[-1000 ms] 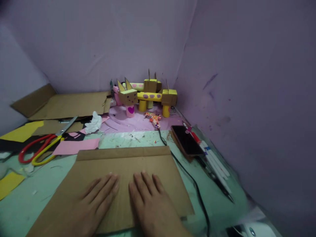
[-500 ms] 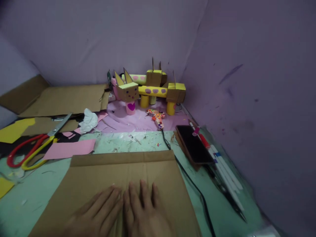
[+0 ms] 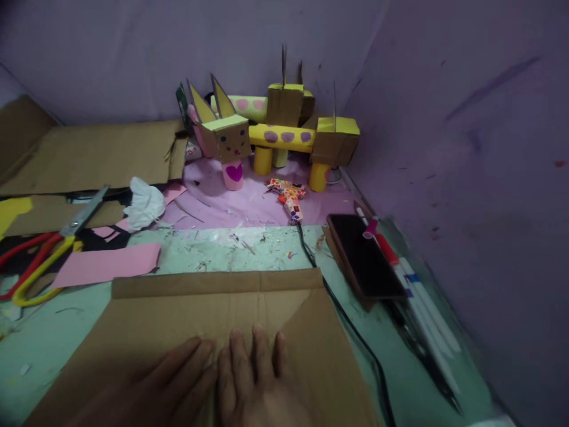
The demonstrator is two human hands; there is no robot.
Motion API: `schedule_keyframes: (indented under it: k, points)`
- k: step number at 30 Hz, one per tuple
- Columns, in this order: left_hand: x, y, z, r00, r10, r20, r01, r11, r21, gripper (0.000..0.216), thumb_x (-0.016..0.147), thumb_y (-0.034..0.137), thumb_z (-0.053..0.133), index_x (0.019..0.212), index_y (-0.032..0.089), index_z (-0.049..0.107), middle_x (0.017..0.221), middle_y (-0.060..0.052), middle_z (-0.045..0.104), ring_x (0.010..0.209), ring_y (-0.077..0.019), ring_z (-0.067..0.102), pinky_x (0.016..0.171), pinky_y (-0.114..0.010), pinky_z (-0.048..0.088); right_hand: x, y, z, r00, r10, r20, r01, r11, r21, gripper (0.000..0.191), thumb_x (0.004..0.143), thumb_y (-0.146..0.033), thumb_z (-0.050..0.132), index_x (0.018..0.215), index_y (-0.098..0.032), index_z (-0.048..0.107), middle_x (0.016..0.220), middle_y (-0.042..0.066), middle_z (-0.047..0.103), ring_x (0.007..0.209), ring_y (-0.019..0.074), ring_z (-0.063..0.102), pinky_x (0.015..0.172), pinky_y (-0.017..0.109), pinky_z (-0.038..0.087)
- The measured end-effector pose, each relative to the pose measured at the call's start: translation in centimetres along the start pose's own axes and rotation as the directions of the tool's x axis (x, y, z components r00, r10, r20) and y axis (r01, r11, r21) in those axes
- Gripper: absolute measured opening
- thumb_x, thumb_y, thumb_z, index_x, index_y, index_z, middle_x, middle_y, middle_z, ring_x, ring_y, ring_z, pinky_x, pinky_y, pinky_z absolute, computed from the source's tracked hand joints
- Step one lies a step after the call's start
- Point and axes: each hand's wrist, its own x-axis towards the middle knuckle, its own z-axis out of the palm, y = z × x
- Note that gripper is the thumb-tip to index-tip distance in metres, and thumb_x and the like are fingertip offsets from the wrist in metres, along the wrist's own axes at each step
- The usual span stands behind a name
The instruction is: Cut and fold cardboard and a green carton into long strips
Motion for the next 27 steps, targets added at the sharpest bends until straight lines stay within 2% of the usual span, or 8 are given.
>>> schedule_keyframes:
  k: [6, 9, 12, 15, 19, 21, 23, 27]
  points:
    - [-0.2, 0.1, 0.2, 0.999, 0.006, -0.047, -0.003, 0.998, 0.066, 0.055, 0.068, -0.001, 0.035, 0.115, 0.013, 0.06, 0.109, -0.009, 0.068, 0.101, -0.0202, 0.062, 0.085, -0.027, 0.05, 0.8, 1.1, -0.8, 0.999, -0.034, -0.025, 0.035, 0.998, 0.046, 0.032, 0.092, -0.023, 0.034, 0.107, -0.02, 0.062, 0.106, 0.001, 0.069, 0.088, 0.0247, 0.066, 0.067, 0.038, 0.053]
    - [-1.4, 0.0, 1.0, 0.99, 0.017, -0.137, 0.006, 0.986, 0.166, 0.056, 0.067, -0.001, 0.035, 0.115, 0.017, 0.059, 0.113, -0.007, 0.067, 0.1, -0.0197, 0.063, 0.081, -0.027, 0.052, 0.3, 2.3, -2.2, 0.997, -0.068, -0.038, 0.069, 0.997, 0.026, 0.033, 0.093, -0.024, 0.033, 0.11, -0.02, 0.061, 0.11, 0.0, 0.068, 0.095, 0.0222, 0.063, 0.073, 0.037, 0.051]
    - [-3.0, -0.6, 2.1, 0.967, 0.022, -0.254, 0.038, 0.972, 0.23, 0.058, 0.068, -0.002, 0.037, 0.117, 0.021, 0.056, 0.122, -0.003, 0.062, 0.108, -0.0192, 0.058, 0.086, -0.027, 0.049, -1.5, 4.1, -3.8, 0.993, -0.118, 0.027, 0.119, 0.991, -0.067, 0.037, 0.092, -0.021, 0.03, 0.119, -0.019, 0.056, 0.12, 0.001, 0.062, 0.106, 0.0231, 0.057, 0.079, 0.04, 0.049]
    - [-4.4, -1.0, 3.5, 0.95, -0.01, -0.313, 0.096, 0.961, 0.26, 0.059, 0.071, -0.001, 0.039, 0.124, 0.023, 0.051, 0.129, -0.002, 0.056, 0.119, -0.0189, 0.049, 0.102, -0.031, 0.035, -4.0, 5.7, -4.5, 0.99, -0.088, 0.108, 0.1, 0.988, -0.115, 0.047, 0.084, -0.008, 0.032, 0.127, -0.016, 0.05, 0.13, 0.003, 0.055, 0.114, 0.0259, 0.052, 0.087, 0.046, 0.046]
    - [-3.6, -0.1, 3.6, 0.936, -0.102, -0.336, 0.188, 0.954, 0.235, 0.058, 0.073, -0.001, 0.038, 0.123, 0.023, 0.051, 0.128, -0.003, 0.057, 0.125, -0.0202, 0.042, 0.112, -0.039, 0.013, -6.1, 6.2, -3.9, 0.993, -0.023, 0.119, 0.018, 0.999, 0.038, 0.054, 0.078, -0.005, 0.039, 0.132, -0.013, 0.044, 0.136, 0.004, 0.047, 0.125, 0.0264, 0.042, 0.087, 0.041, 0.05]
    - [-1.7, 0.9, 2.5, 0.933, -0.062, -0.355, 0.154, 0.959, 0.238, 0.057, 0.074, 0.0, 0.037, 0.124, 0.023, 0.05, 0.128, -0.003, 0.057, 0.123, -0.0208, 0.045, 0.11, -0.039, 0.02, -6.4, 6.1, -3.7, 0.996, -0.019, 0.088, 0.006, 0.989, 0.146, 0.049, 0.083, -0.012, 0.041, 0.132, -0.009, 0.043, 0.137, 0.007, 0.046, 0.131, 0.0258, 0.033, 0.089, 0.036, 0.051]
    - [0.6, 1.9, 1.3, 0.944, 0.075, -0.322, 0.014, 0.964, 0.264, 0.053, 0.077, 0.003, 0.037, 0.125, 0.02, 0.049, 0.127, -0.005, 0.058, 0.118, -0.0211, 0.05, 0.102, -0.035, 0.033, -6.4, 6.1, -3.7, 0.998, -0.045, 0.04, 0.034, 0.972, 0.233, 0.041, 0.089, -0.017, 0.04, 0.128, -0.008, 0.046, 0.134, 0.008, 0.049, 0.133, 0.023, 0.029, 0.094, 0.032, 0.047]
    - [4.1, 3.5, 0.1, 0.96, 0.103, -0.259, -0.037, 0.968, 0.247, 0.041, 0.082, 0.011, 0.036, 0.119, 0.013, 0.054, 0.115, -0.009, 0.065, 0.103, -0.021, 0.062, 0.083, -0.03, 0.048, -6.2, 6.5, -3.4, 0.996, -0.069, -0.06, 0.084, 0.943, 0.322, 0.037, 0.096, -0.025, 0.032, 0.121, -0.009, 0.052, 0.124, 0.008, 0.059, 0.128, 0.0183, 0.039, 0.099, 0.028, 0.041]
